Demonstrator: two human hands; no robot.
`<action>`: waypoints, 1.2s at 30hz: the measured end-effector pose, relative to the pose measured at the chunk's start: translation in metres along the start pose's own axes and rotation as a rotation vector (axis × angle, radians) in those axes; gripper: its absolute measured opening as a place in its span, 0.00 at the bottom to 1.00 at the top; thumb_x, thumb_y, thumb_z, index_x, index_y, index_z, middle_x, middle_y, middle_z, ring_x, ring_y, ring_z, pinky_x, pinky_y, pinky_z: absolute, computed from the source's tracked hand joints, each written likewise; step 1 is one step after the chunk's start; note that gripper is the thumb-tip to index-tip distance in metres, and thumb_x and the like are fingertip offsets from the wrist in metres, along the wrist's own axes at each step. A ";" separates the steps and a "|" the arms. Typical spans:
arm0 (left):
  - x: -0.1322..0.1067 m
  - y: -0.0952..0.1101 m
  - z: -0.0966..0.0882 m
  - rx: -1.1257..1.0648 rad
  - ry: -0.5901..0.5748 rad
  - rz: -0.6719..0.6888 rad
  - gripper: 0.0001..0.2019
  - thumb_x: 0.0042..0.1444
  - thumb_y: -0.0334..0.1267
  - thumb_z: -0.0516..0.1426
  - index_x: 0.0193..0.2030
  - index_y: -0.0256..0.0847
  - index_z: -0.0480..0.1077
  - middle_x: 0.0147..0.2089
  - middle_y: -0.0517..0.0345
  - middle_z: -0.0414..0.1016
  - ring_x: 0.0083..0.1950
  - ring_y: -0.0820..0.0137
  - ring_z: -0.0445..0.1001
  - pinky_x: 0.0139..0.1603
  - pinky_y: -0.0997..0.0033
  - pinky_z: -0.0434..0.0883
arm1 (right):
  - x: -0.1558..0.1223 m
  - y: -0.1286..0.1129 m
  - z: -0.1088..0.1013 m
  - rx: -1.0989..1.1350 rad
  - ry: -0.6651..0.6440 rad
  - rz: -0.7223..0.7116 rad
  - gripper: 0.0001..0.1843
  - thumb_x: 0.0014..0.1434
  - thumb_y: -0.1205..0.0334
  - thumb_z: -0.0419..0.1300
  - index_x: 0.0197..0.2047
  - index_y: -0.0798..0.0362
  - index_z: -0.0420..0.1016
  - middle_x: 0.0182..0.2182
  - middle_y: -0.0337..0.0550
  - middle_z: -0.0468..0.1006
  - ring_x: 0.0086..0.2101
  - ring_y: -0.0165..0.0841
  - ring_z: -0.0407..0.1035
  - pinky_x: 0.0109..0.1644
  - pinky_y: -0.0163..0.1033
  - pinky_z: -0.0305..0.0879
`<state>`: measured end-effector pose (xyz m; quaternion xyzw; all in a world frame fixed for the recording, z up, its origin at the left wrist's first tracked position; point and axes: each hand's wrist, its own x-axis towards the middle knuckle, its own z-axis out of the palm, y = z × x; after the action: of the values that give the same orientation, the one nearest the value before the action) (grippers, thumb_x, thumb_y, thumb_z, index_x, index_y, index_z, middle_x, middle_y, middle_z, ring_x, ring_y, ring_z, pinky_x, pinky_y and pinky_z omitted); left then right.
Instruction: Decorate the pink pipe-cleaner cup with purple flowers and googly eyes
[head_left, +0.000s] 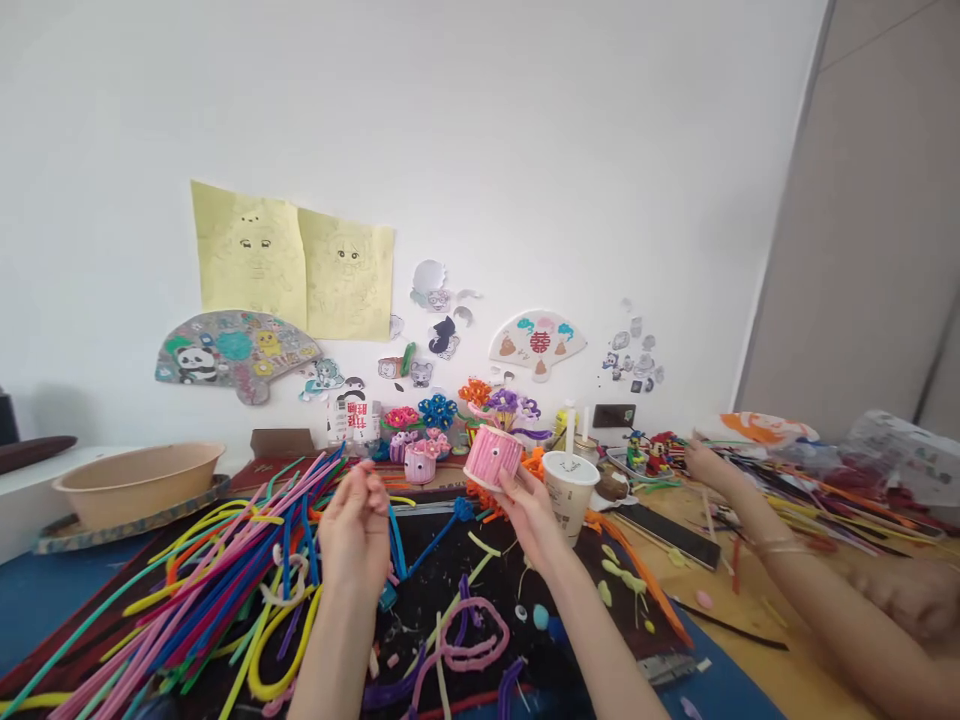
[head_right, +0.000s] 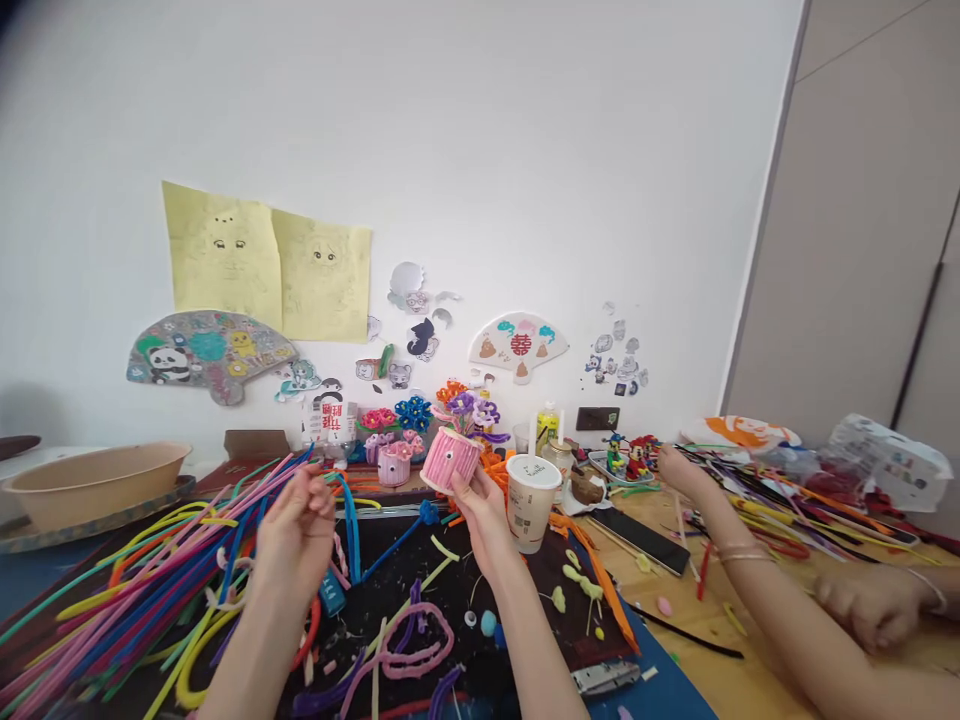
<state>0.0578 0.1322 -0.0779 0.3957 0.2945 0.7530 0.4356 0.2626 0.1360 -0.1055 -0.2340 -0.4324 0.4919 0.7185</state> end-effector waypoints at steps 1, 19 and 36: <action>0.002 0.003 -0.001 0.018 0.067 0.029 0.15 0.62 0.49 0.52 0.40 0.38 0.65 0.28 0.64 0.64 0.25 0.77 0.63 0.26 0.75 0.64 | 0.001 -0.001 -0.002 0.000 0.010 -0.005 0.26 0.47 0.53 0.72 0.49 0.52 0.77 0.50 0.48 0.79 0.52 0.44 0.71 0.60 0.50 0.64; -0.021 -0.007 0.010 1.155 -0.141 0.142 0.32 0.52 0.33 0.57 0.65 0.37 0.57 0.66 0.36 0.60 0.65 0.40 0.56 0.61 0.35 0.54 | -0.003 -0.005 0.004 -0.005 -0.033 0.030 0.16 0.52 0.52 0.69 0.41 0.51 0.79 0.44 0.44 0.81 0.43 0.38 0.74 0.52 0.45 0.70; -0.033 -0.016 0.031 0.245 -0.480 -0.126 0.15 0.62 0.47 0.55 0.32 0.35 0.69 0.23 0.67 0.65 0.21 0.79 0.62 0.23 0.76 0.64 | -0.011 -0.004 0.016 0.002 -0.114 0.054 0.23 0.49 0.52 0.71 0.47 0.51 0.77 0.46 0.46 0.81 0.46 0.43 0.74 0.53 0.48 0.69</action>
<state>0.1008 0.1127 -0.0860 0.5935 0.2958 0.5679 0.4875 0.2490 0.1233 -0.0983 -0.2165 -0.4657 0.5242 0.6793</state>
